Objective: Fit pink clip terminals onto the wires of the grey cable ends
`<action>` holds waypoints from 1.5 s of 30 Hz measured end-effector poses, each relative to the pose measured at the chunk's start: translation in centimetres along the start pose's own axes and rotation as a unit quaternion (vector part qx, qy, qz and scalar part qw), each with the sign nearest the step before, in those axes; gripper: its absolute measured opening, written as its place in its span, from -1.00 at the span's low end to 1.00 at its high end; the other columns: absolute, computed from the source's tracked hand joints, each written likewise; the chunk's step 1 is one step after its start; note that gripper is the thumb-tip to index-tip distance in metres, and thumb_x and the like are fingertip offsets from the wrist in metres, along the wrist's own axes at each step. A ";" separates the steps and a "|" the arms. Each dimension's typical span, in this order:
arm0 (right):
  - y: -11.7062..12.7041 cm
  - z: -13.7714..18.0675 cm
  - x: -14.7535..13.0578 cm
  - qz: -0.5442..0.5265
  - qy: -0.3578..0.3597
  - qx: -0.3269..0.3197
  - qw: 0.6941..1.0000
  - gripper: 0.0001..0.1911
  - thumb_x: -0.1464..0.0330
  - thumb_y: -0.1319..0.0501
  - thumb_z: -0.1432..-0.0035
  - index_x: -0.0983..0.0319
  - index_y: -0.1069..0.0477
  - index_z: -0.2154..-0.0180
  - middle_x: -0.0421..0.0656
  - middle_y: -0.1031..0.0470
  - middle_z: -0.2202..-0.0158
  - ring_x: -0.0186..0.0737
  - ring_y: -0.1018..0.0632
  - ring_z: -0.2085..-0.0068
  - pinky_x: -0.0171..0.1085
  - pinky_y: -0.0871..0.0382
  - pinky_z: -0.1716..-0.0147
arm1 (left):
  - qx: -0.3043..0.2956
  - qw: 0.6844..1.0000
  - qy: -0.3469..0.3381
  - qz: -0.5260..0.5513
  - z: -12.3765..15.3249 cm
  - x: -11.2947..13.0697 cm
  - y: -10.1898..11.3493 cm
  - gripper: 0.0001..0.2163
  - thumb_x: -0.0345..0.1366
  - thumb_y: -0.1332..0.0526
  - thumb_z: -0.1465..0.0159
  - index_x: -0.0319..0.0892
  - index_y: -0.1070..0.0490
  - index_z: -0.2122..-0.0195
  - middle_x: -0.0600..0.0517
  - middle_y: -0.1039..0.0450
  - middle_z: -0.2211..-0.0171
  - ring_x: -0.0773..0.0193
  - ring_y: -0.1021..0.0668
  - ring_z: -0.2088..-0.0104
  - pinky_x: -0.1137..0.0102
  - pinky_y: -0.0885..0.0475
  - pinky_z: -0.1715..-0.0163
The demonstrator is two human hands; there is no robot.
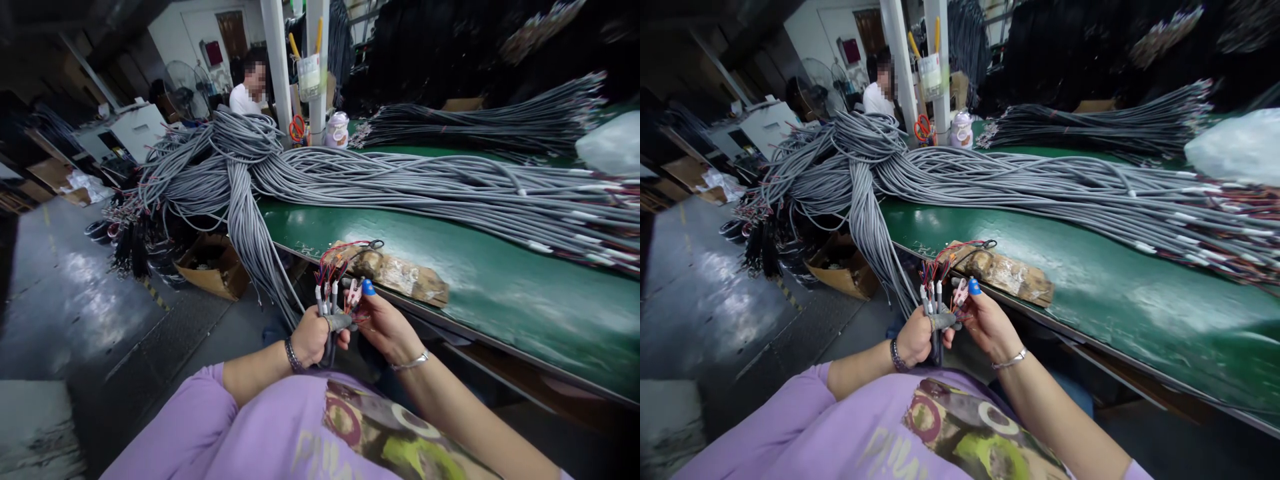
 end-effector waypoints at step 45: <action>-0.3 0.5 0.3 -0.099 -0.037 -0.045 0.993 -0.69 0.05 -0.34 0.01 0.15 -0.52 0.37 -0.22 -0.60 0.35 -0.33 -0.49 0.47 -0.32 -0.39 0.45 | 0.037 0.999 -0.002 0.027 0.7 -0.4 0.7 -0.64 -0.09 -0.42 0.15 -0.29 -0.39 0.53 0.06 -0.37 0.70 0.41 -0.38 0.70 0.49 -0.34 0.68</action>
Point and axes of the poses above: each hand's wrist, its own z-axis away from the middle knuckle, its own y-axis out of the back of the hand, x = y × z, the point moved 8 cm from there along -z, towards the middle knuckle
